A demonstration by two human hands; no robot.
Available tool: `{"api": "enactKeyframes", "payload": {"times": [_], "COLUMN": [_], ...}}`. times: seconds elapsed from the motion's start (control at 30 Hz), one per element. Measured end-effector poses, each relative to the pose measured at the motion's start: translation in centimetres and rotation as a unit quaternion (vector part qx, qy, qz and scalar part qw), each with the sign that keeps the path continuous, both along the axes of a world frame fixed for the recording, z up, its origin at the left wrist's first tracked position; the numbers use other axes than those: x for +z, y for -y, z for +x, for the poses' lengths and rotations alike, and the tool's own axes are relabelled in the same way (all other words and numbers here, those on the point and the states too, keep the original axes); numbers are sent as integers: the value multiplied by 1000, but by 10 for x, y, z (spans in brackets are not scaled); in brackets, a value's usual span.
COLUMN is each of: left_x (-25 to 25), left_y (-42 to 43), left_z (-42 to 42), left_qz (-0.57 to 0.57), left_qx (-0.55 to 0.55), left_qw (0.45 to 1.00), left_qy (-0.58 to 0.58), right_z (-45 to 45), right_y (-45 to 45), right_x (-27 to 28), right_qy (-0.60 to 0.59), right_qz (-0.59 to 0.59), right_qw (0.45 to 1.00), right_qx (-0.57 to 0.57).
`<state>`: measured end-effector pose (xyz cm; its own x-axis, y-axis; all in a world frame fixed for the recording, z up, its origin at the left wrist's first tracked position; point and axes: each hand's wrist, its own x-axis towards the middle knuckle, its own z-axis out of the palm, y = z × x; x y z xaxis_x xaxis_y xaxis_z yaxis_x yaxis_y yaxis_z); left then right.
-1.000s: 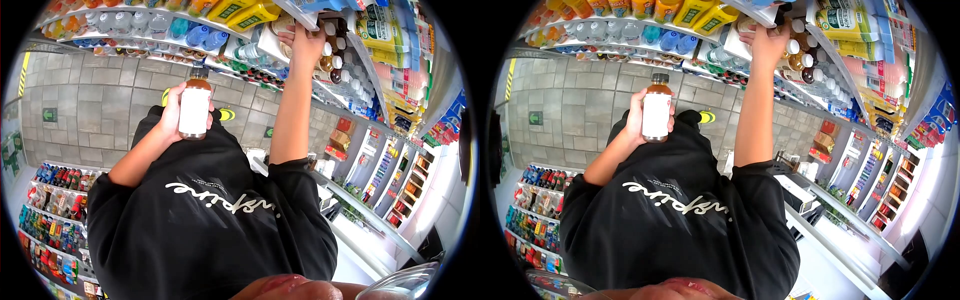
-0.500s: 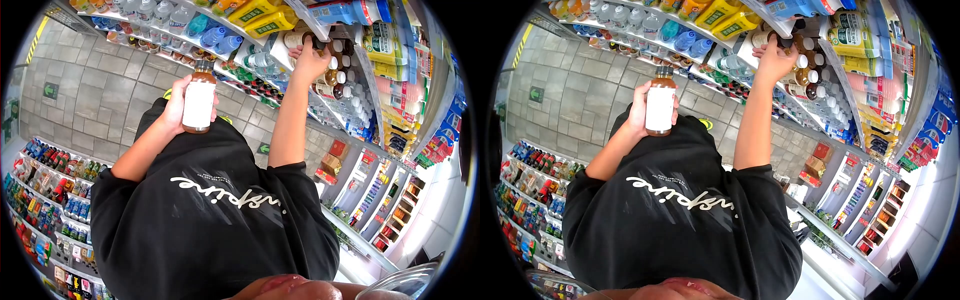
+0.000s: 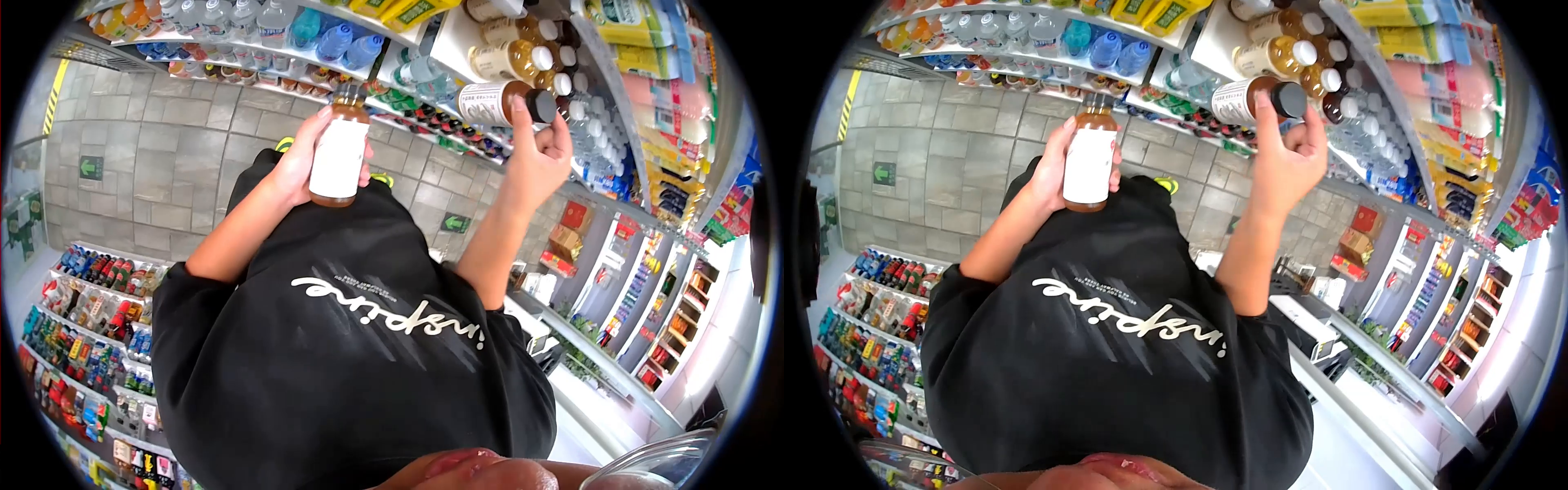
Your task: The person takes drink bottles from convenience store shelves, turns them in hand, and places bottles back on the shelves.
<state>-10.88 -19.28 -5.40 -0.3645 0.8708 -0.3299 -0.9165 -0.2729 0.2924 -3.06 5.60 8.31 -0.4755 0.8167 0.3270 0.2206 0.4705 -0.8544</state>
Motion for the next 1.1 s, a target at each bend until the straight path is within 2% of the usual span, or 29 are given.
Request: {"api": "enactKeyframes", "payload": {"times": [0.03,0.07,0.13,0.2,0.23,0.3,0.37,0.4,0.53,0.6,0.63,0.67,0.73,0.8,0.9,1.0,1.07,1.1], "left_x": [-2,-1,4,4,0,11,-5,-6,10,13,4,3,8,3,-13,-3,-6,-11], "left_y": [-1,-1,-7,-12,-14,-15,-9,-7,-6,-4,-2,2,6,13,24,28,30,29], "left_z": [-1,-3,-5,-9,-10,-13,-17,-18,-11,-11,-13,-13,-13,-15,-25,-28,-31,-33], "left_qz": [12,7,26,41,35,21,11,-10,-45,-31,33,28,-89,-94,101,44,60,79], "left_qx": [-11,-31,-36,-50,-52,-48,-70,-78,-59,-83,-105,-107,-113,-114,-87,-80,-84,-89], "left_qw": [1000,999,999,998,998,998,997,996,997,996,993,993,989,989,990,996,994,993], "left_qy": [-7,6,23,29,25,20,-15,-49,-5,7,43,46,14,13,36,24,35,-25], "right_z": [7,22,30,41,44,44,46,46,37,30,28,27,24,23,17,11,6,4], "right_y": [10,-3,10,17,24,25,25,27,36,50,55,61,75,81,87,93,99,102], "right_x": [9,-4,-6,-18,-36,-48,-54,-52,-56,-70,-78,-85,-94,-99,-94,-85,-79,-78], "right_qy": [-16,12,-53,-79,-115,-124,-143,-139,-100,-67,-39,-10,3,48,48,51,78,104], "right_qz": [-76,-30,-125,-245,-301,-322,-376,-405,-509,-549,-570,-592,-610,-601,-551,-502,-439,-411], "right_qw": [997,999,980,947,928,924,905,896,851,832,818,802,789,788,825,855,887,897], "right_qx": [1,38,143,195,185,163,136,114,77,51,66,80,71,121,119,120,117,127]}}
